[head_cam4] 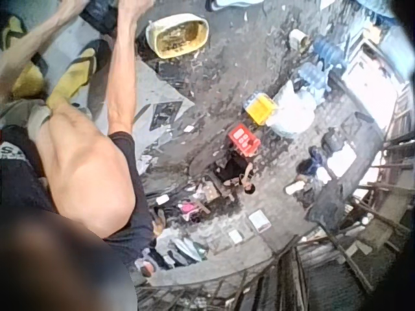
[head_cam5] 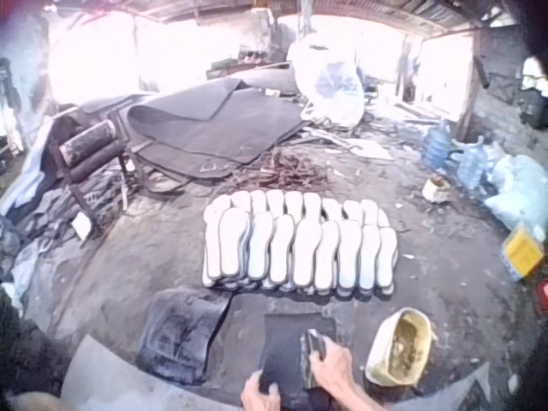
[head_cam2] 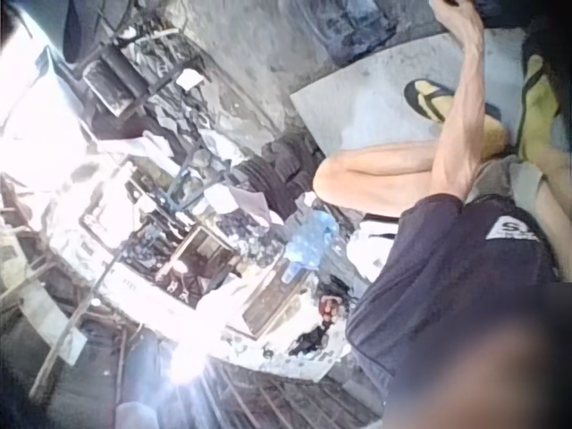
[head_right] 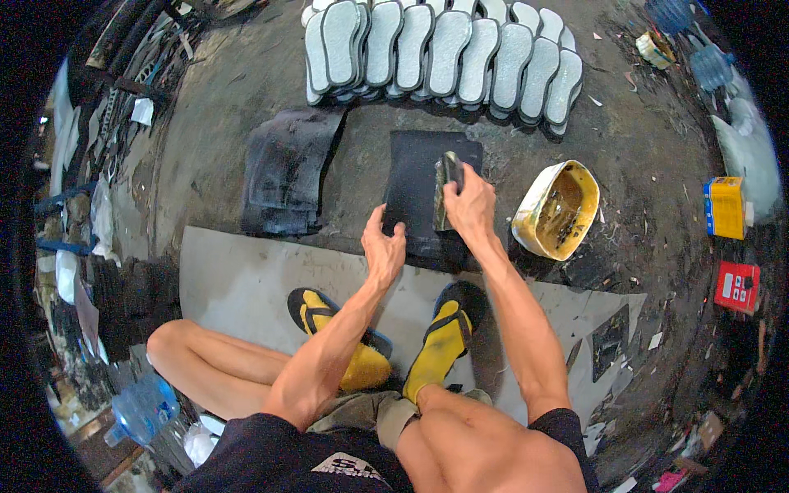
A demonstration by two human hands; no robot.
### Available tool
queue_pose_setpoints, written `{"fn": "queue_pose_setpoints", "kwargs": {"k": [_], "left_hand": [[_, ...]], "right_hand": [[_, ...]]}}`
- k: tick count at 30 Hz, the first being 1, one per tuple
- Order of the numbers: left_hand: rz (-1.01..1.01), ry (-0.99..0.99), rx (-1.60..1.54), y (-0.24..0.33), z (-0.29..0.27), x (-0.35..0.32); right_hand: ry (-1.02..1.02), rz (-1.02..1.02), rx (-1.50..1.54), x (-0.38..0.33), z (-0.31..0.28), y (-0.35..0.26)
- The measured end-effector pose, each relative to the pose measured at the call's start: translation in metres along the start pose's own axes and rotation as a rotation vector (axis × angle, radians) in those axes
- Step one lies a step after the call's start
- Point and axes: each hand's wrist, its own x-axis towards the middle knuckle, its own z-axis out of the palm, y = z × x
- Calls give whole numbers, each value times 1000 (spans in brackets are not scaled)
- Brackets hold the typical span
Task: The person applies a dark adhesive to the bottom of a black insole using a brush, then places it on a stack of similar insoles. The person repeats this process for several insoles, arranging them in rows on the floor.
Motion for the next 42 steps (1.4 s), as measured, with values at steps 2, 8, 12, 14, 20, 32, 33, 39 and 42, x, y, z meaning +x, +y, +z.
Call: {"fn": "queue_pose_setpoints", "kwargs": {"k": [2, 8, 12, 14, 20, 32, 33, 39, 42], "left_hand": [[45, -28, -37, 3, -2, -3], [78, -125, 169, 19, -13, -7], [105, -111, 208, 21, -8, -9], [117, -26, 108, 19, -7, -6], [-68, -56, -167, 19, -19, -4], [-597, -157, -888, 4, -19, -53], [-622, -147, -847, 3, -20, -52], [-527, -107, -792, 15, -16, -52], [-506, -103, -768, 18, -16, -55]], "right_hand": [[111, -55, -69, 14, 8, 25], [-83, -240, -118, 80, 36, -3], [-404, -761, -300, 64, 68, -58], [-588, -840, -235, 51, 58, -60], [-118, -310, -273, 57, -4, -8], [-331, -838, -225, 81, -23, 4], [-290, -695, -263, 83, -33, 12], [-445, -589, -240, 14, -29, 54], [-115, -402, -161, 37, -15, 51]]}}
